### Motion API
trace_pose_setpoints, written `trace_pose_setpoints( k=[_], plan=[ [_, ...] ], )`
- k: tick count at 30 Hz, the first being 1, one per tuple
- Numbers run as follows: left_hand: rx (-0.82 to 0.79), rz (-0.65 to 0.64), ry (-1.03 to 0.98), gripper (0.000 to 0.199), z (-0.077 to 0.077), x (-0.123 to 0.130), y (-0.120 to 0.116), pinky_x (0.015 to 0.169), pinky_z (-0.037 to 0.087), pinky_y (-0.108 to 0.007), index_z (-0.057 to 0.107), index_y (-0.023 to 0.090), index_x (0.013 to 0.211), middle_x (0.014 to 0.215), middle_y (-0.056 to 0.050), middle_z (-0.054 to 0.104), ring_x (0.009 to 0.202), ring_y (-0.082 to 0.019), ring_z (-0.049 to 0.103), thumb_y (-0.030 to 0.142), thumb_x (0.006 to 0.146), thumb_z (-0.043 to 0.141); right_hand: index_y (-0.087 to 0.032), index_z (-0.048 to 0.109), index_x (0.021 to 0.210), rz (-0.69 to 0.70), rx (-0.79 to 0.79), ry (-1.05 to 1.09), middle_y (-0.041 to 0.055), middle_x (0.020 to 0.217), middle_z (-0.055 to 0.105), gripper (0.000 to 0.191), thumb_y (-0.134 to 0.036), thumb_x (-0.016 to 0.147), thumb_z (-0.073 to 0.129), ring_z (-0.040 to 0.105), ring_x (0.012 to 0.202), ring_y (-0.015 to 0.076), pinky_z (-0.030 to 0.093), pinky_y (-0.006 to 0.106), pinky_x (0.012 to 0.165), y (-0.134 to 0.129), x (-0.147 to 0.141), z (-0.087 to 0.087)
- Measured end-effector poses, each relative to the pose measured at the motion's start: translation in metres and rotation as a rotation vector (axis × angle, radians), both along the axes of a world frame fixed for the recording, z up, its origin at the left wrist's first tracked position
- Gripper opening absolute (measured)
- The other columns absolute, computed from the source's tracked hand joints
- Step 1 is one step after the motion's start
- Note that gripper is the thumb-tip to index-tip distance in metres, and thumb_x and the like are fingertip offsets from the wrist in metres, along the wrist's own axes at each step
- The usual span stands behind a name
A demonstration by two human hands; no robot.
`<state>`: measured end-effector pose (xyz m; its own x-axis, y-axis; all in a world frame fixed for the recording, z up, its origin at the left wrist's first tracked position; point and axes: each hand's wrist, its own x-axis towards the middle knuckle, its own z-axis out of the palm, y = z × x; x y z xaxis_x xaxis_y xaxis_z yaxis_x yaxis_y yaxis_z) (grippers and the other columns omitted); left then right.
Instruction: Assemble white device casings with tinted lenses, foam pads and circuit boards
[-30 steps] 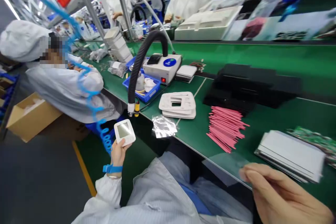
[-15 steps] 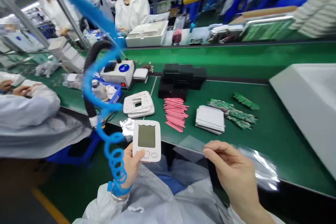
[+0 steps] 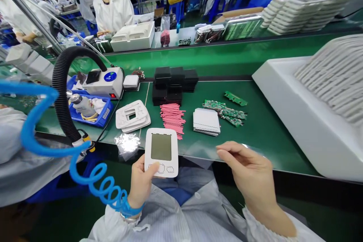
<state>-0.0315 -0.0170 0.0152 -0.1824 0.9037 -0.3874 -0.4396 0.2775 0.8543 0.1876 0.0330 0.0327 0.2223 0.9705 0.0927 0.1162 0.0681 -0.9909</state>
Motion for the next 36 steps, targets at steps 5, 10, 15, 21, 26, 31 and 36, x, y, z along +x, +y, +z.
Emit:
trace_pose_setpoints(
  k=[5, 10, 15, 21, 26, 31, 36],
  plan=[
    [0.006, -0.026, 0.004, 0.031, 0.001, -0.001, 0.001, 0.059, 0.056, -0.030, 0.067, 0.013, 0.094, 0.086, -0.008, 0.072, 0.072, -0.022, 0.068, 0.026, 0.067, 0.072, -0.023, 0.068, 0.068, 0.024, -0.033, 0.025, 0.0008, 0.069, 0.064, 0.006, -0.029, 0.067, 0.069, 0.058, 0.066, 0.0152, 0.047, 0.026, 0.059, 0.003, -0.003, 0.001],
    [-0.001, -0.030, 0.007, 0.030, 0.002, -0.002, 0.001, 0.059, 0.055, -0.031, 0.067, 0.013, 0.093, 0.086, -0.008, 0.072, 0.071, -0.022, 0.068, 0.027, 0.066, 0.072, -0.022, 0.067, 0.067, 0.038, -0.031, -0.013, 0.0008, 0.068, 0.064, 0.008, -0.029, 0.068, 0.068, 0.057, 0.063, 0.0144, 0.047, 0.025, 0.057, 0.004, -0.007, 0.006],
    [-0.008, -0.008, 0.016, 0.031, 0.003, -0.003, 0.000, 0.061, 0.056, -0.032, 0.066, 0.013, 0.092, 0.086, -0.008, 0.073, 0.073, -0.023, 0.068, 0.027, 0.065, 0.073, -0.020, 0.064, 0.066, 0.072, -0.079, -0.065, 0.0011, 0.065, 0.062, 0.013, -0.033, 0.068, 0.066, 0.057, 0.061, 0.0144, 0.047, 0.024, 0.056, 0.007, -0.005, 0.005],
    [-0.010, 0.008, 0.009, 0.032, 0.004, -0.005, -0.002, 0.067, 0.056, -0.033, 0.066, 0.013, 0.092, 0.087, -0.008, 0.072, 0.081, -0.025, 0.067, 0.026, 0.064, 0.073, -0.017, 0.061, 0.065, 0.147, -0.109, -0.385, 0.0003, 0.057, 0.057, 0.019, -0.034, 0.073, 0.058, 0.049, 0.050, 0.0124, 0.041, 0.024, 0.048, 0.012, -0.001, -0.027],
    [-0.030, 0.018, 0.017, 0.038, 0.004, -0.008, -0.006, 0.065, 0.056, -0.034, 0.066, 0.013, 0.098, 0.086, -0.008, 0.073, 0.078, -0.025, 0.068, 0.027, 0.063, 0.074, -0.017, 0.061, 0.069, 0.166, -0.123, -0.401, 0.0013, 0.060, 0.060, 0.021, -0.036, 0.077, 0.055, 0.052, 0.052, 0.0128, 0.042, 0.024, 0.047, 0.012, 0.004, -0.043],
    [-0.050, 0.062, 0.010, 0.040, 0.000, -0.015, -0.017, 0.059, 0.056, -0.031, 0.066, 0.013, 0.101, 0.085, -0.008, 0.073, 0.072, -0.024, 0.068, 0.026, 0.064, 0.074, -0.018, 0.062, 0.069, 0.109, -0.171, -0.468, 0.0007, 0.060, 0.061, 0.024, -0.040, 0.072, 0.057, 0.053, 0.053, 0.0142, 0.043, 0.026, 0.052, 0.014, 0.005, -0.044],
    [-0.086, 0.455, 0.030, 0.034, -0.019, -0.060, -0.042, 0.055, 0.056, -0.028, 0.066, 0.014, 0.094, 0.082, -0.007, 0.073, 0.070, -0.022, 0.069, 0.021, 0.061, 0.074, -0.023, 0.063, 0.067, 0.014, -0.185, -0.312, 0.0029, 0.065, 0.064, 0.020, -0.042, 0.064, 0.064, 0.058, 0.058, 0.0182, 0.045, 0.029, 0.051, 0.008, 0.014, -0.042]
  ],
)
